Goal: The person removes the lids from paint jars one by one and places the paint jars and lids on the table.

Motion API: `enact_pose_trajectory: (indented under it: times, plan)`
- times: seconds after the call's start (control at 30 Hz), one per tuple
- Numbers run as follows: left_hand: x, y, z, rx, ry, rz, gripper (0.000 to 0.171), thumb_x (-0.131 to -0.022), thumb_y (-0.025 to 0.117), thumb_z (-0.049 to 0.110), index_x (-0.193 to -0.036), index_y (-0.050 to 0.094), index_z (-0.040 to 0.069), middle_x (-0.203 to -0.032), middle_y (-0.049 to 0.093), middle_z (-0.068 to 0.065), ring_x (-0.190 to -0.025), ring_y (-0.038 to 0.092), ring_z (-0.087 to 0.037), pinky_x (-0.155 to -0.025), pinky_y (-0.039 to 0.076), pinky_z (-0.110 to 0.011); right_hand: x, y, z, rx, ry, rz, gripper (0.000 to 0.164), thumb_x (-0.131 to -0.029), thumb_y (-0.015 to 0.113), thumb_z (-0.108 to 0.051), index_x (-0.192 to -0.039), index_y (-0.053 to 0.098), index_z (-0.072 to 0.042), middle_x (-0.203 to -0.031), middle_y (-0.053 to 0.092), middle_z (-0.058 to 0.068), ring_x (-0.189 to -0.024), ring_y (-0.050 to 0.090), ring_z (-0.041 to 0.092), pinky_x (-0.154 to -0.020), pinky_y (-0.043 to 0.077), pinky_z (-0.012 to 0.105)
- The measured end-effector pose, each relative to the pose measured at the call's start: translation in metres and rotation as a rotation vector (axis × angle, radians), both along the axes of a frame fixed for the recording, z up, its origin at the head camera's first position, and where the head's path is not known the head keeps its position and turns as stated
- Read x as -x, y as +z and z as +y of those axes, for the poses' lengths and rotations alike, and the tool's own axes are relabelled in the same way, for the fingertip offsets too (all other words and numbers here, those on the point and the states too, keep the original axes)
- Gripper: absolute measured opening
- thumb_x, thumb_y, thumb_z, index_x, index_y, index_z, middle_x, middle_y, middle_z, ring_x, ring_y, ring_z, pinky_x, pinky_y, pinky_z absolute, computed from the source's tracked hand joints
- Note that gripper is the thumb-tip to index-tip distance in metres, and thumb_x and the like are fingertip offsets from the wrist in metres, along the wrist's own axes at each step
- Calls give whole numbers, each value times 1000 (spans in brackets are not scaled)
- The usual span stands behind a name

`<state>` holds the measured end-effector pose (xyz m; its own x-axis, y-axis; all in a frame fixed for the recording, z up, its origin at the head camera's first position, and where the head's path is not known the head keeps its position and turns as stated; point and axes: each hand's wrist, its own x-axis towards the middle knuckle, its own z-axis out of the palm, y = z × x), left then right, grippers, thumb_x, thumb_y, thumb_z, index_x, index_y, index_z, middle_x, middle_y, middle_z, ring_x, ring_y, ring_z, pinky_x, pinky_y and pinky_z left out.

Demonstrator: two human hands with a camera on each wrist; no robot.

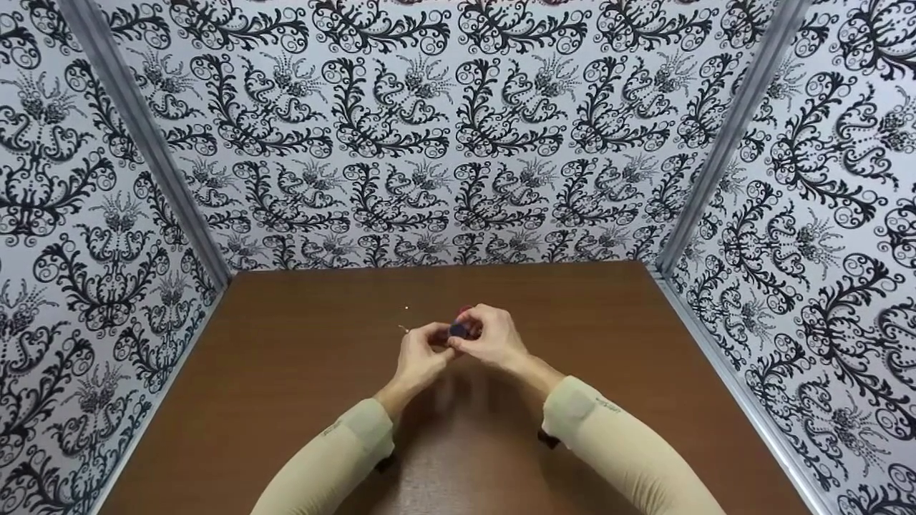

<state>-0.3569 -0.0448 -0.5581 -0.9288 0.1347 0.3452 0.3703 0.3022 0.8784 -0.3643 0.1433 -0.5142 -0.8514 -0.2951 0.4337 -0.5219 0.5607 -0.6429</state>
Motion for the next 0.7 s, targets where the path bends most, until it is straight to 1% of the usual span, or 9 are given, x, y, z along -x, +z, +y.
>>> enact_pose_trajectory:
  times: [0.17,0.3,0.43,0.53,0.6,0.7]
  plan:
    - [0,1,-1,16,13,2,28,-89,90,8,-116,84,2,-102,86,-15,-90,83,-21,-79,67,-23,2,1,0,13,24,11,27,-85,93,-16,-106,83,-4,-93,75,11,-81,71,20,-74,55,21]
    - [2,0,-1,22,18,50,31,-90,92,9,-118,83,1,-104,86,-17,-90,84,-27,-78,67,-24,3,3,1,13,36,-2,26,-86,91,-15,-109,84,-5,-95,76,11,-83,71,20,-75,54,20]
    - [4,0,-1,4,15,90,33,-90,93,9,-119,82,-1,-104,84,-19,-90,84,-30,-79,68,-26,5,5,1,20,51,-10,26,-88,90,-14,-111,84,-5,-96,76,12,-85,73,26,-75,53,19]
    - [5,0,-1,-4,4,96,33,-89,93,7,-119,82,0,-104,82,-18,-90,83,-28,-80,68,-28,6,7,2,21,79,-7,26,-89,89,-13,-112,83,-4,-97,76,14,-85,74,33,-74,52,19]
    - [5,-1,-2,1,-2,89,32,-89,91,5,-119,82,0,-106,80,-17,-91,81,-25,-80,68,-28,6,9,3,12,109,-11,26,-90,87,-13,-114,83,-3,-100,77,17,-87,75,37,-75,52,19]
    - [6,0,-4,15,-5,78,33,-88,88,3,-120,82,1,-108,79,-15,-92,79,-22,-79,65,-24,6,13,4,-23,148,-2,28,-90,85,-12,-116,83,-2,-101,77,19,-89,74,39,-76,52,20]
